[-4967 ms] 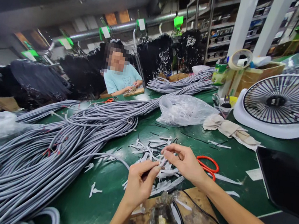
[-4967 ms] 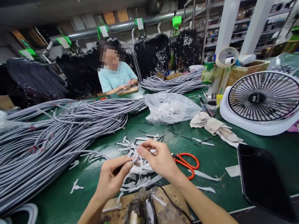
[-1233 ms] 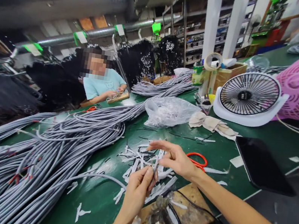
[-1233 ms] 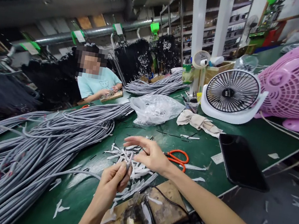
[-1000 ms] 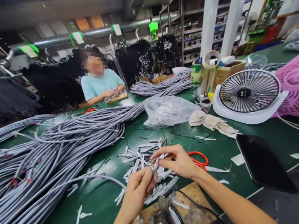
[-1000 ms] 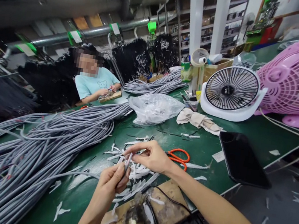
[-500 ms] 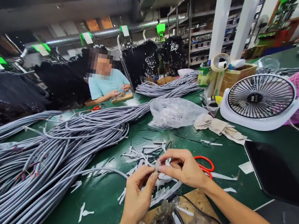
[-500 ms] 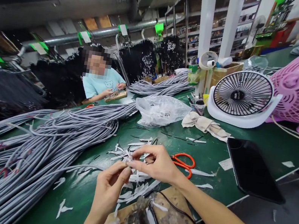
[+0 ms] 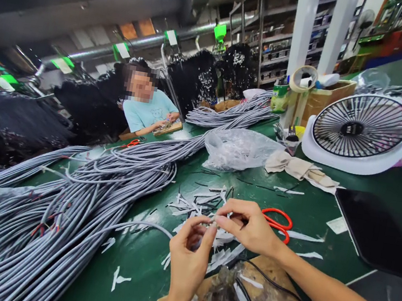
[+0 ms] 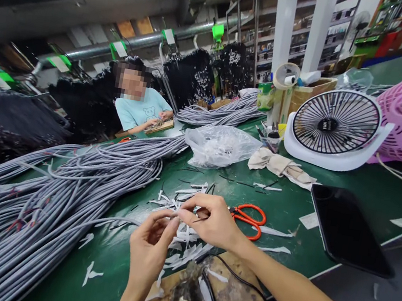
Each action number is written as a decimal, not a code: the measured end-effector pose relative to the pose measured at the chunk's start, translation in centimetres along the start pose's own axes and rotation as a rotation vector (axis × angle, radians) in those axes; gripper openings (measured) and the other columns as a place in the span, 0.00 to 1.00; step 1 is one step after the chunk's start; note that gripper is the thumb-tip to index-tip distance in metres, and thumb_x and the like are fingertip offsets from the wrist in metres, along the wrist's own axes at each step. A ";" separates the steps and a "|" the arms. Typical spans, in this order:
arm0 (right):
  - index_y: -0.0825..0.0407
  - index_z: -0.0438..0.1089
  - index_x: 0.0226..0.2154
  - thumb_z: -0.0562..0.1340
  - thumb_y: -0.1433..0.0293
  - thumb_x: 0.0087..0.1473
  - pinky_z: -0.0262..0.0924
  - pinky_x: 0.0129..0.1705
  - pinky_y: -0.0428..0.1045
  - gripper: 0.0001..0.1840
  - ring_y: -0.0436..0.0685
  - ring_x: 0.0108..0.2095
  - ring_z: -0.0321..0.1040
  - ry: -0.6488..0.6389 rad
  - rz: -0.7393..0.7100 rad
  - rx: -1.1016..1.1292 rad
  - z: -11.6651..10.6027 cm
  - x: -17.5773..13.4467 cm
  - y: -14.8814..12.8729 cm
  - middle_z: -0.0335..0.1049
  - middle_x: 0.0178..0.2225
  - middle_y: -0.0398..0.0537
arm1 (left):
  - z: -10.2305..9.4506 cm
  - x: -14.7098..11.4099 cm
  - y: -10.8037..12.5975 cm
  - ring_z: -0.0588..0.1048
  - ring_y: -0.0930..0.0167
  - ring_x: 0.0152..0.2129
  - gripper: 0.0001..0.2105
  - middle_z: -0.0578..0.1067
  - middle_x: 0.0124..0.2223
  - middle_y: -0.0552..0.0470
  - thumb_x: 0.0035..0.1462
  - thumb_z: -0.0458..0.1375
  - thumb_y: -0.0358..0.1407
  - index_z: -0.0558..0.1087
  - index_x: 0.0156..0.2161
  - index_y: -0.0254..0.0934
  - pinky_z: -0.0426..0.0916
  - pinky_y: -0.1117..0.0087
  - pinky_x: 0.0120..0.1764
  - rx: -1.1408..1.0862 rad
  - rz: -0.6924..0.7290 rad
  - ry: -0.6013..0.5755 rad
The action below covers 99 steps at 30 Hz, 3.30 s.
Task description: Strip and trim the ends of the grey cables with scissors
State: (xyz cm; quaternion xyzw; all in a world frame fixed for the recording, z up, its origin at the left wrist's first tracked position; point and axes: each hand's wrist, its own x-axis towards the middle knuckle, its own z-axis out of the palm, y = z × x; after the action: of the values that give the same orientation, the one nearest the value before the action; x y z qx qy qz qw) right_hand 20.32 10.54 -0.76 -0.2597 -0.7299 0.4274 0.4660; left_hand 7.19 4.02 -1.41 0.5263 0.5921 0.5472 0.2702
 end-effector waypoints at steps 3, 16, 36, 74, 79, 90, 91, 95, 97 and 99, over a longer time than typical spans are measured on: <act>0.58 0.70 0.25 0.59 0.70 0.48 0.42 0.17 0.42 0.08 0.43 0.17 0.46 0.024 -0.022 -0.034 -0.1 0.0 -0.1 0.60 0.21 0.42 | 0.0 -0.1 0.0 0.64 0.78 0.18 0.10 0.67 0.23 0.57 0.49 0.58 0.38 0.68 0.36 0.35 0.59 0.79 0.21 -0.013 0.008 0.032; 0.58 0.69 0.24 0.58 0.69 0.48 0.42 0.18 0.42 0.09 0.43 0.17 0.46 0.053 -0.006 -0.072 -0.1 -0.1 -0.3 0.60 0.19 0.41 | -0.3 0.3 -0.5 0.67 0.76 0.25 0.08 0.68 0.30 0.54 0.47 0.59 0.36 0.68 0.33 0.35 0.63 0.78 0.28 -0.123 -0.042 -0.097; 0.57 0.67 0.23 0.56 0.76 0.46 0.46 0.21 0.42 0.05 0.44 0.18 0.48 0.116 -0.318 -0.285 0.2 -0.3 -0.5 0.58 0.18 0.41 | -0.2 0.2 -0.3 0.69 0.75 0.21 0.07 0.70 0.24 0.54 0.47 0.58 0.36 0.68 0.31 0.34 0.63 0.77 0.24 0.021 -0.091 -0.093; 0.55 0.60 0.19 0.53 0.68 0.54 0.45 0.23 0.43 0.15 0.45 0.20 0.50 0.041 -0.197 -0.275 0.8 -0.3 0.8 0.55 0.18 0.40 | -1.1 0.8 -0.1 0.47 0.81 0.14 0.17 0.51 0.17 0.59 0.51 0.52 0.46 0.62 0.22 0.33 0.41 0.77 0.16 -0.095 -0.180 -0.296; 0.55 0.58 0.17 0.53 0.66 0.54 0.44 0.22 0.43 0.18 0.45 0.19 0.47 -0.004 -0.204 -0.212 0.6 -0.2 0.8 0.52 0.17 0.39 | -1.6 1.0 0.3 0.45 0.82 0.12 0.19 0.48 0.16 0.61 0.48 0.55 0.48 0.57 0.19 0.35 0.38 0.77 0.15 -0.230 -0.273 -0.397; 0.53 0.46 0.11 0.54 0.58 0.52 0.37 0.19 0.44 0.26 0.43 0.17 0.38 -0.047 -0.057 -0.013 1.0 -0.1 0.7 0.39 0.14 0.36 | -1.4 0.8 0.1 0.52 0.78 0.14 0.13 0.57 0.16 0.57 0.51 0.54 0.39 0.70 0.22 0.33 0.48 0.76 0.18 0.105 0.115 -0.214; 0.53 0.44 0.11 0.55 0.58 0.50 0.36 0.19 0.44 0.27 0.43 0.17 0.37 -0.023 -0.100 -0.075 1.0 -0.1 0.6 0.38 0.14 0.36 | -1.4 0.8 0.0 0.54 0.78 0.14 0.12 0.59 0.16 0.57 0.51 0.54 0.38 0.72 0.23 0.33 0.49 0.76 0.18 0.189 0.171 -0.203; 0.53 0.46 0.11 0.53 0.58 0.52 0.36 0.18 0.44 0.26 0.43 0.17 0.37 -0.059 0.021 -0.052 0.8 0.0 0.8 0.39 0.14 0.36 | -1.6 0.8 -0.2 0.60 0.76 0.14 0.07 0.66 0.17 0.55 0.49 0.56 0.35 0.77 0.28 0.36 0.55 0.75 0.20 0.308 0.340 -0.176; 0.54 0.50 0.12 0.51 0.58 0.53 0.37 0.18 0.43 0.26 0.43 0.17 0.39 -0.116 0.100 0.022 0.7 0.1 0.8 0.42 0.14 0.37 | -1.6 0.7 -0.3 0.63 0.75 0.15 0.07 0.69 0.18 0.54 0.48 0.57 0.34 0.77 0.29 0.36 0.57 0.75 0.21 0.259 0.343 -0.126; 0.54 0.50 0.12 0.51 0.59 0.54 0.39 0.18 0.43 0.25 0.43 0.16 0.41 -0.130 0.090 0.042 0.7 0.1 0.8 0.43 0.14 0.37 | -1.5 0.6 -0.3 0.65 0.74 0.16 0.07 0.70 0.19 0.54 0.48 0.57 0.34 0.77 0.29 0.35 0.59 0.75 0.22 0.201 0.302 -0.094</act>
State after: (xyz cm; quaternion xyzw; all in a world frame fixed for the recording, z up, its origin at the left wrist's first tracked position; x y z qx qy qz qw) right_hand 19.64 10.72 -1.53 -0.2539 -0.7372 0.4791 0.4032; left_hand 5.52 4.09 -1.18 0.6587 0.5448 0.4943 0.1582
